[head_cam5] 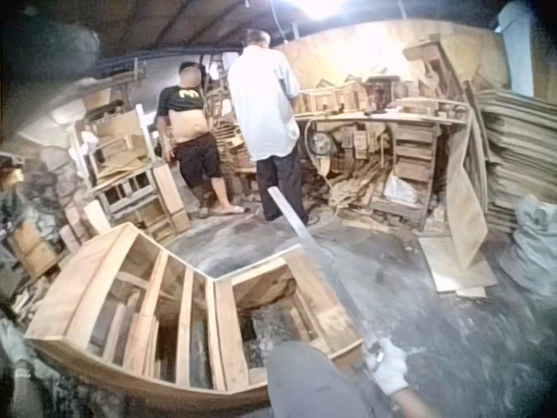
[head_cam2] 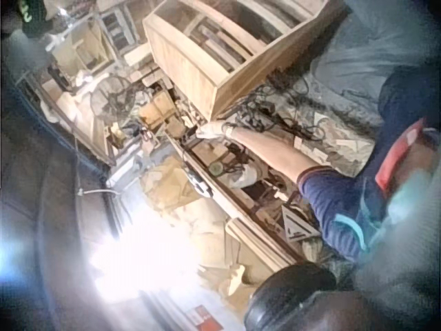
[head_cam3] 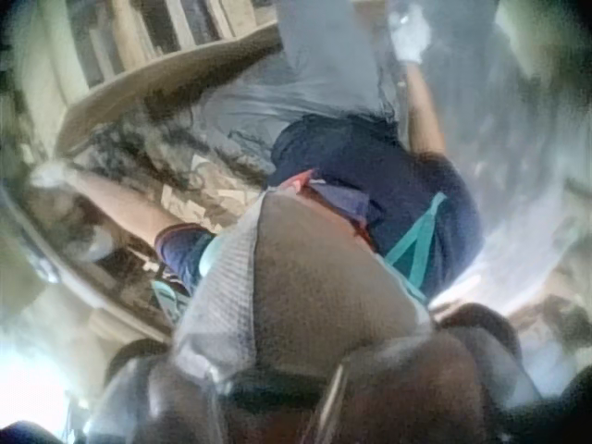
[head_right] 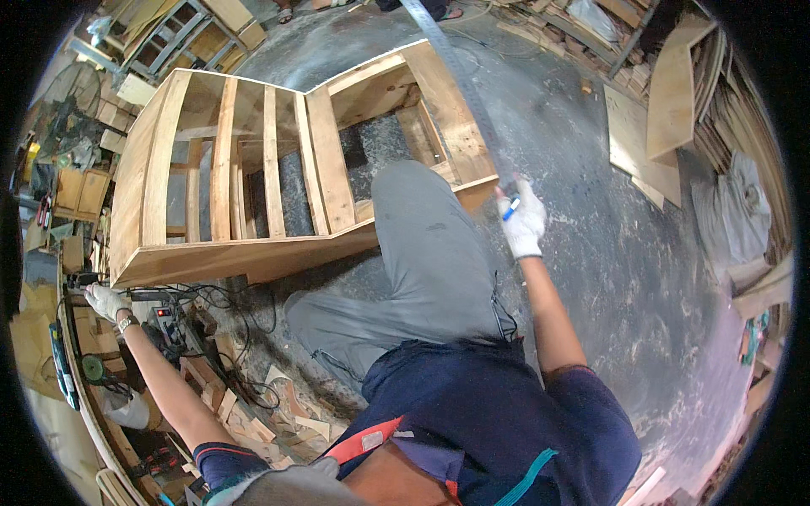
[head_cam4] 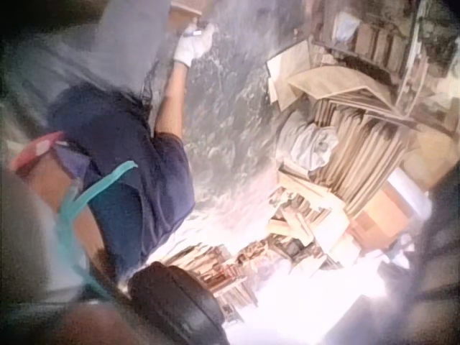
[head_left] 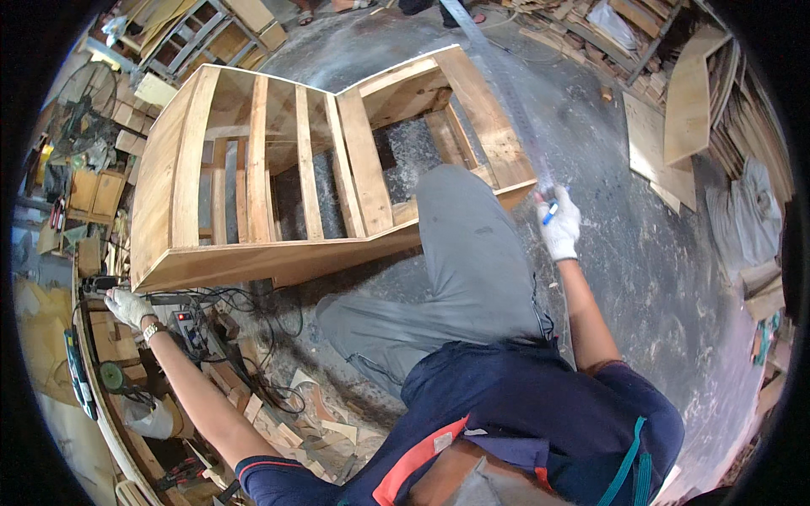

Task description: The person uses a nail gun to attach a wooden panel to a furniture frame, then measures and marks the frame with a ruler and marker. The person handles the wooden panel, frame, nail gun, ruler, and marker throughout the task.

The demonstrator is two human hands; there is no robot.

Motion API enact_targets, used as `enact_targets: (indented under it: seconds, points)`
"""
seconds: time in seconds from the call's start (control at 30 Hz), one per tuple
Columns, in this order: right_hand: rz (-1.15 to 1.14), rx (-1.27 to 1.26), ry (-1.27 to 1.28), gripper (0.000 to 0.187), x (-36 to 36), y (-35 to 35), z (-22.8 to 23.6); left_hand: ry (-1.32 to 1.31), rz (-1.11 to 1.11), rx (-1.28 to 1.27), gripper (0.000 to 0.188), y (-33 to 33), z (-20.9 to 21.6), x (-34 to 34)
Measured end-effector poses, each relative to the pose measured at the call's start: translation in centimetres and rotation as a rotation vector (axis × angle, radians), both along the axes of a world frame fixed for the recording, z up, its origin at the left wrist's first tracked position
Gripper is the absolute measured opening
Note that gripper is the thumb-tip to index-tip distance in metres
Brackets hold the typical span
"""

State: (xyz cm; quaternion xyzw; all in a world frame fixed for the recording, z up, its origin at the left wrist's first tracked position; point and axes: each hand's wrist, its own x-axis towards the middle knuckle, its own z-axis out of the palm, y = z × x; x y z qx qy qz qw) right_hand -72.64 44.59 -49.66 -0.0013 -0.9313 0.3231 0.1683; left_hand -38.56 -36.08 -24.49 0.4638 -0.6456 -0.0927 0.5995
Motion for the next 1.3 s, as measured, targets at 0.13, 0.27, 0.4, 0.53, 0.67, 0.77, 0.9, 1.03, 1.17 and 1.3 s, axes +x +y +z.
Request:
enact_targets:
  seconds: [0.13, 0.27, 0.4, 0.53, 0.67, 0.77, 0.9, 1.03, 1.17, 1.3]
  points:
    - [-0.018, -0.024, -0.139, 0.055, -2.5, -3.5, -1.9, 0.032, -0.428, 0.317, 0.050, -5.0, -1.0, 0.1]
    - [0.062, 0.133, 0.103, 0.048, -3.6, -6.2, -5.0, -0.420, -0.286, 0.183, 0.047, -10.8, -0.3, 3.6]
    - [0.118, 0.290, 0.197, 0.043, -4.5, -8.5, -3.6, -0.354, -0.287, 0.301, 0.046, -13.2, 0.5, 5.7]
    - [0.195, 0.220, 0.112, 0.040, -6.2, -9.1, -3.8, -0.395, -0.201, 0.348, 0.046, -12.6, -1.7, 3.9]
    - [0.183, 0.263, 0.258, 0.037, -9.0, -8.8, -5.4, -0.514, -0.119, 0.159, 0.049, -11.8, -0.2, 6.2]
    - [0.224, 0.288, 0.216, 0.036, -13.7, -10.0, -3.0, -0.610, 0.000, 0.058, 0.048, -8.5, -1.1, 8.8]
    - [0.262, 0.307, 0.178, 0.034, -23.5, -10.1, -3.5, -0.804, 0.121, -0.293, 0.044, 0.0, 0.0, 11.7]
    - [0.215, 0.445, 0.071, 0.034, -31.6, -8.6, -2.3, -0.395, -0.087, 0.007, 0.035, 11.0, -3.0, 7.0]
    - [0.280, 0.475, 0.097, 0.038, -34.7, -8.5, -3.3, -0.072, -0.178, 0.250, 0.031, 14.9, -2.3, 9.6]
    - [0.341, 0.481, 0.146, 0.042, -35.3, -8.9, -3.7, 0.260, -0.427, 0.408, 0.033, 15.8, -2.3, 8.1]
